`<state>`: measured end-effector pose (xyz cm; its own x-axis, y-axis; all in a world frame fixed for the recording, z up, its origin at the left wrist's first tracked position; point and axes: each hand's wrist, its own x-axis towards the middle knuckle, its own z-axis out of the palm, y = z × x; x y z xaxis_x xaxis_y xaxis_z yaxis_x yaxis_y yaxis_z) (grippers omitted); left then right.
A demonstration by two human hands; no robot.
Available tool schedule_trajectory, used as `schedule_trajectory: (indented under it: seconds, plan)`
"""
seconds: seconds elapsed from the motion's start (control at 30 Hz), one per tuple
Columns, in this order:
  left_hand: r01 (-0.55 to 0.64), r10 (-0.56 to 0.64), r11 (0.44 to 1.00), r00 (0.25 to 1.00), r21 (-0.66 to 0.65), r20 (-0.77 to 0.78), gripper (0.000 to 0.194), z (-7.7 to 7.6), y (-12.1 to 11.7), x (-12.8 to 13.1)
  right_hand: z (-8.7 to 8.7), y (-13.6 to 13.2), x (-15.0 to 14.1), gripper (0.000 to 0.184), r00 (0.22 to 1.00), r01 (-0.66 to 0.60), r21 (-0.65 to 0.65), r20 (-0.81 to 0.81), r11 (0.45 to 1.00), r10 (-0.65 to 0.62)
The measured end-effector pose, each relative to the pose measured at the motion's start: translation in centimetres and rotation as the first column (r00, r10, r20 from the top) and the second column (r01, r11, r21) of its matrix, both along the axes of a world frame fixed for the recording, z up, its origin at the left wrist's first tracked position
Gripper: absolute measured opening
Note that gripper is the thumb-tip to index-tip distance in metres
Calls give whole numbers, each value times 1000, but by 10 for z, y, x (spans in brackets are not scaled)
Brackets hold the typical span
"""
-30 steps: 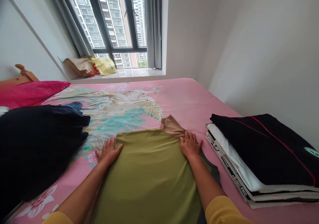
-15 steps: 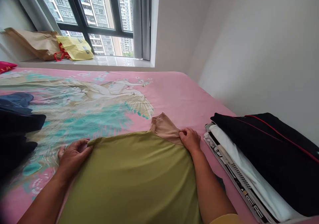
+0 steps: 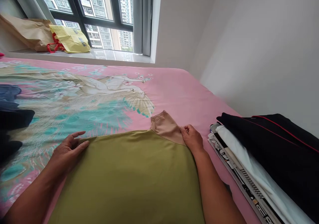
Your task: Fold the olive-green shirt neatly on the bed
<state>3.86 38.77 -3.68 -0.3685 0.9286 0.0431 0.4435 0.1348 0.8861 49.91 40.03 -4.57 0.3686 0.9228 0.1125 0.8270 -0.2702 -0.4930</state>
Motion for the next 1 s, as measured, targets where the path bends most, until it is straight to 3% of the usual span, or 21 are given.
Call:
schedule_trajectory:
  seconds: [0.1,0.17,0.27,0.4,0.5,0.63,0.8,0.9,1.0]
  plan:
    - [126,-114,992,951,-22,286,61,4,-1,3,2,-1,0,38,998,-62,-49,6,997,62]
    - [65,-71,997,948,30,311,57,2,0,2,2,-1,0,36,997,-64,-68,48,996,67]
    - [10,-19,998,985,55,174,57,-3,3,-3,-1,-2,-1,35,996,-29,-48,88,998,33]
    - [141,-147,986,987,-87,-68,71,-7,4,-7,-3,-3,-2,36,996,-1,-33,94,999,4]
    - [124,-151,985,956,-122,-250,55,-6,2,-5,-4,-4,-2,37,995,16,-49,100,999,-11]
    - [33,-43,999,914,-32,-404,30,-3,-2,3,-7,-5,-1,41,994,30,-51,108,998,-24]
    - [44,-109,991,810,-126,-576,34,5,-6,6,-9,-6,0,40,993,49,-82,110,995,-40]
    - [42,-107,989,871,-144,-479,29,6,-6,4,-10,-6,1,42,993,46,-84,110,995,-37]
    - [119,-121,993,987,-27,-104,33,2,-5,3,-10,-6,3,45,995,46,-81,95,996,-38]
